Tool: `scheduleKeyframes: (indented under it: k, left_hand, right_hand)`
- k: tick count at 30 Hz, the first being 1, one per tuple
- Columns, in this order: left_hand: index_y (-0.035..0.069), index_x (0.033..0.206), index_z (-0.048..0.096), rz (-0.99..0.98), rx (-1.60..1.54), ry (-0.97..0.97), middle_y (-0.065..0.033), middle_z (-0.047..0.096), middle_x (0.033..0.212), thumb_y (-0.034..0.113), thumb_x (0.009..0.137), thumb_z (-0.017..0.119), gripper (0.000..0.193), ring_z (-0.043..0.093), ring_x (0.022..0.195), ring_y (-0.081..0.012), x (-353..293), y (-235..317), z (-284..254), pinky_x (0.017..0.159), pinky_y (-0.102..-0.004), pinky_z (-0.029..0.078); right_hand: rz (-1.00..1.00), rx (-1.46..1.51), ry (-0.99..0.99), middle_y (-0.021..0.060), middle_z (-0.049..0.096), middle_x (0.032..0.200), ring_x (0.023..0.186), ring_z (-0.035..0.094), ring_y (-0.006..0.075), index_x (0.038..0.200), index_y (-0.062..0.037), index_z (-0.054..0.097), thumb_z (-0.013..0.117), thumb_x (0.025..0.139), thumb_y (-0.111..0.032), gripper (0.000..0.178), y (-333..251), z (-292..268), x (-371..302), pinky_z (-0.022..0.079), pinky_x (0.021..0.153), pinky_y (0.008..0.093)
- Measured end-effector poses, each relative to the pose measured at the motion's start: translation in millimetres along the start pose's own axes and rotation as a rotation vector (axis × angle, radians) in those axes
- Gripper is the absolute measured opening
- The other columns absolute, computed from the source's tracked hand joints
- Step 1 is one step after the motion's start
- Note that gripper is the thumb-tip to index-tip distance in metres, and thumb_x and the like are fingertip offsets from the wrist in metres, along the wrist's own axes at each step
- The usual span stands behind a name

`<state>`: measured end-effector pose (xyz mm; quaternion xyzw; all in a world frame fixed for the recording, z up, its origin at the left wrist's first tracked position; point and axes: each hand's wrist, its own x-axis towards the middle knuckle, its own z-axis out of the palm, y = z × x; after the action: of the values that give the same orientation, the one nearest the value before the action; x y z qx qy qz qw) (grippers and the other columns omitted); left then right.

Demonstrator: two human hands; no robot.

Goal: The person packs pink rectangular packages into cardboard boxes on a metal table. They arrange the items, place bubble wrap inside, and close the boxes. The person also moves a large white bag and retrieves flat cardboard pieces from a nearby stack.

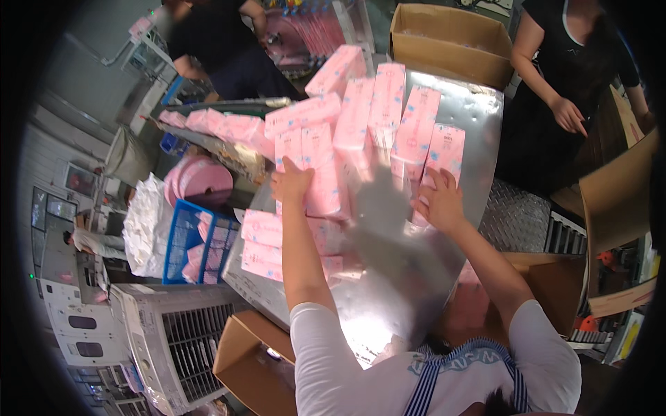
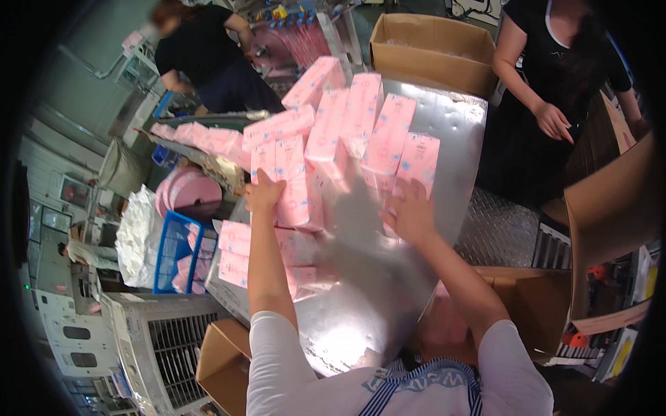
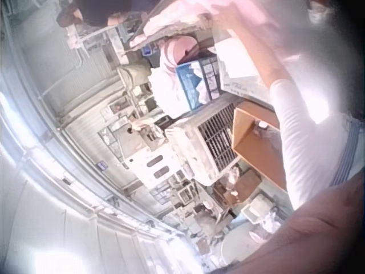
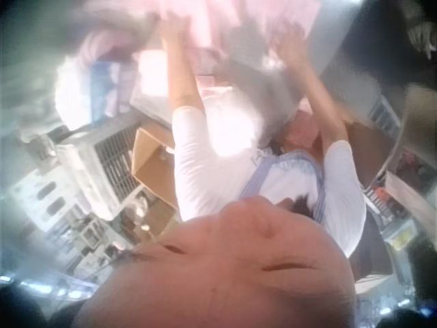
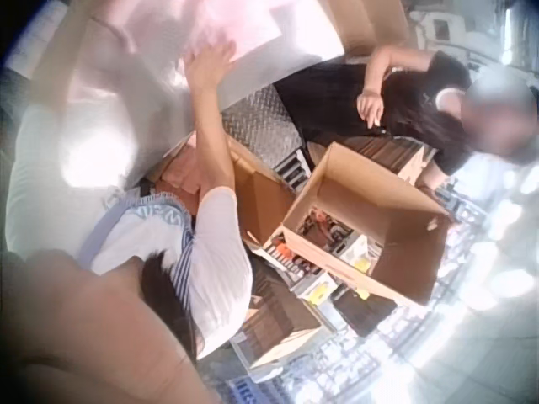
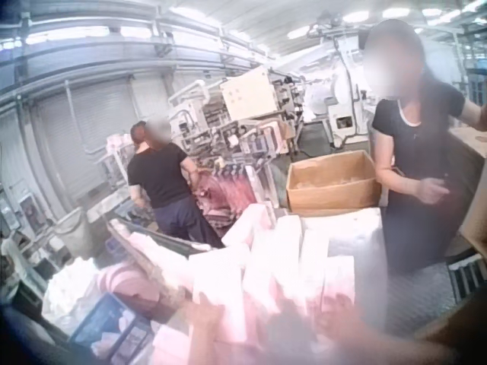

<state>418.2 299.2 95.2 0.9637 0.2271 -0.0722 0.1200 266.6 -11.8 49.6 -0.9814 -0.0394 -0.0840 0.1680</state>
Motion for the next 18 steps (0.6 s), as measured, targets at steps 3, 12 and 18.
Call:
scheduleKeyframes:
  k: [3, 12, 18]
  left_hand:
    - [0.02, 0.146, 0.024, 0.045, 0.044, 0.018, -0.0241, 0.038, 0.134, 0.046, 0.071, 0.065, 0.089, 0.039, 0.123, -0.0416, -38.1, -9.3, 11.7, 0.097, -0.0552, 0.034]
    - [0.01, 0.147, 0.018, 0.274, -0.179, -0.271, -0.0255, 0.054, 0.121, 0.047, 0.071, 0.071, 0.099, 0.055, 0.109, -0.039, -191.3, -45.6, 59.6, 0.094, -0.0464, 0.041]
    - [0.0, 0.138, 0.038, -0.012, -1.23, -0.577, -0.0147, 0.054, 0.127, 0.025, 0.084, 0.07, 0.067, 0.056, 0.111, -0.0225, -176.1, -80.1, 75.6, 0.091, -0.0334, 0.047]
  right_hand:
    - [-0.077, 0.057, -0.035, 0.0108, 0.037, 0.143, 0.128, 0.033, 0.0399, 0.096, -0.0192, 0.065, 0.069, 0.076, -0.04, 0.03, -22.6, -0.5, -66.5, 0.036, 0.089, 0.0629]
    - [0.31, 0.657, -0.105, 0.0203, 0.042, 0.137, 0.123, 0.043, 0.0351, 0.141, -0.0005, 0.031, 0.071, 0.079, -0.03, 0.079, 21.7, 14.0, -90.6, 0.036, 0.103, 0.0409]
    - [0.351, 1.251, -0.371, 0.0155, 0.048, 0.132, 0.12, 0.047, 0.0207, 0.142, -0.0004, 0.029, 0.07, 0.083, -0.024, 0.075, 30.6, 7.4, -75.7, 0.037, 0.102, 0.0349]
